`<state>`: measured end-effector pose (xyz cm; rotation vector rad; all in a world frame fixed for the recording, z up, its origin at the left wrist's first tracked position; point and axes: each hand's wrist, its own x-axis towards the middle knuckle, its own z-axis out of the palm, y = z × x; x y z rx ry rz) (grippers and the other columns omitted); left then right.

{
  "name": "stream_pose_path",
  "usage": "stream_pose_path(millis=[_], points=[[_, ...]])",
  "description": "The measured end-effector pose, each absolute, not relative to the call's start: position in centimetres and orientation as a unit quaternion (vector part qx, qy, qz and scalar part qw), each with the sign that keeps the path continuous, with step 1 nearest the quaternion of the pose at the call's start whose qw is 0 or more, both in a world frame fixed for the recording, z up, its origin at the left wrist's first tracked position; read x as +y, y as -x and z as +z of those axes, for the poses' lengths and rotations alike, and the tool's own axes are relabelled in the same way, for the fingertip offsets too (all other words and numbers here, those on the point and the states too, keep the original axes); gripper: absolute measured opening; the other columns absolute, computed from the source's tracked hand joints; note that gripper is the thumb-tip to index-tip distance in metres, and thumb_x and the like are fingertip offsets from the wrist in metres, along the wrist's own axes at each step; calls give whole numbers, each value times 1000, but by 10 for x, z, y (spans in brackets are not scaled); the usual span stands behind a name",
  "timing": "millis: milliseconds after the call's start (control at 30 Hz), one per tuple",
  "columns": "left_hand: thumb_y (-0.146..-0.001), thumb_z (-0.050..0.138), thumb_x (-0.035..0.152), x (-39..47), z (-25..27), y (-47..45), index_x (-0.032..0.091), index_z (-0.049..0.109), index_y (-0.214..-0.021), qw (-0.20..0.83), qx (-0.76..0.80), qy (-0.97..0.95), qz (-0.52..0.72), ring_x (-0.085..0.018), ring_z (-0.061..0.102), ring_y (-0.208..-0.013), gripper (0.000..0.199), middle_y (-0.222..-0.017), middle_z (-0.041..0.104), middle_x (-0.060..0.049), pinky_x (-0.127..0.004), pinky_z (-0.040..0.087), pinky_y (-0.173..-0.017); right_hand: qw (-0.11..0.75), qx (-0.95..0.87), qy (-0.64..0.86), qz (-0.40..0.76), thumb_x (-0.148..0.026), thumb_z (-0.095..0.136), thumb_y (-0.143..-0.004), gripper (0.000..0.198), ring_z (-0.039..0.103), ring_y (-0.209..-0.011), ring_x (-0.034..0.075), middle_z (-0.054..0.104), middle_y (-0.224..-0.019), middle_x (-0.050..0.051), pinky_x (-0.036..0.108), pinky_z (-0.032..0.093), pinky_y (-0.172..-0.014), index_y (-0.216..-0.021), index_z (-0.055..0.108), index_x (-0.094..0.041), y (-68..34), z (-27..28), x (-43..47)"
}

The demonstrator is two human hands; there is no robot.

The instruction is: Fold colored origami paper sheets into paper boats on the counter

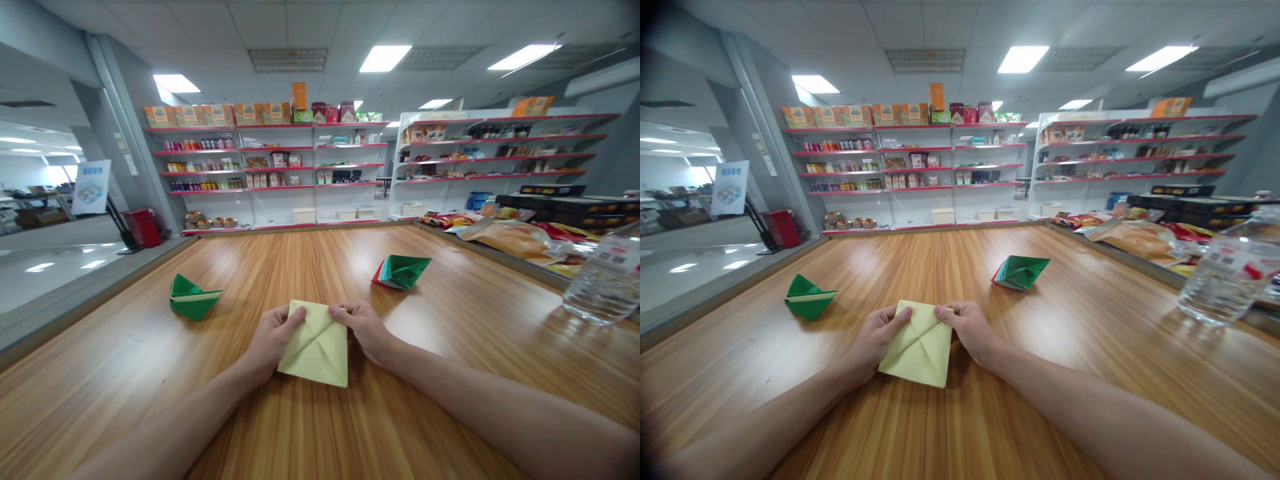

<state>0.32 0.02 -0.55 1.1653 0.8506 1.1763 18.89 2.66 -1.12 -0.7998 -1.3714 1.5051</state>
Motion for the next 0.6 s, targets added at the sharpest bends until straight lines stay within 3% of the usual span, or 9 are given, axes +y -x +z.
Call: stream_pose_path(millis=[100, 200, 267, 367, 500, 600], points=[[-77, 69, 42, 3, -7, -4, 12, 68, -97, 595, 365, -456, 552, -21, 68, -67, 36, -82, 72, -10, -29, 52, -62, 454, -573, 307, 610, -47, 69, -74, 38, 63, -70, 17, 68, -77, 7, 29, 50, -64, -88, 68, -12, -187, -10, 25], [-74, 72, 40, 8, -9, -3, 14, 65, -98, 600, 345, -405, 598, -20, 68, -74, 36, -86, 72, -8, -30, 52, -68, 419, -630, 315, 573, -44, 68, -75, 39, 64, -71, 18, 68, -86, 8, 28, 52, -57, -99, 65, -13, -184, -7, 18], [-72, 74, 40, 11, -9, -2, 15, 65, -97, 608, 322, -393, 610, -20, 67, -79, 36, -88, 71, -7, -30, 52, -72, 422, -691, 345, 474, -40, 61, -82, 31, 62, -65, 17, 68, -82, 7, 27, 50, -52, -96, 65, -13, -183, -6, 12], [-75, 72, 39, 15, -10, -1, 15, 65, -95, 620, 291, -398, 611, -20, 65, -89, 33, -96, 70, -8, -30, 50, -79, 446, -788, 352, 235, -30, 47, -91, 26, 62, -65, 16, 68, -79, 5, 28, 50, -60, -105, 65, -16, -184, -4, 6], [-80, 67, 35, 14, -8, 1, 14, 66, -92, 678, 269, -363, 579, -19, 63, -95, 23, -100, 69, -8, -30, 47, -86, 393, -872, 293, -10, -16, 40, -91, 42, 64, -92, 21, 64, -117, 11, 32, 50, -79, -133, 47, -16, -187, -2, 4], [-85, 58, 41, 10, -4, 1, 12, 66, -88, 741, 241, -320, 538, -21, 64, -89, 30, -95, 69, -11, -33, 50, -82, 305, -900, 293, -101, -11, 39, -89, 41, 63, -90, 22, 63, -119, 14, 33, 51, -76, -129, 49, -11, -188, 2, 1]])
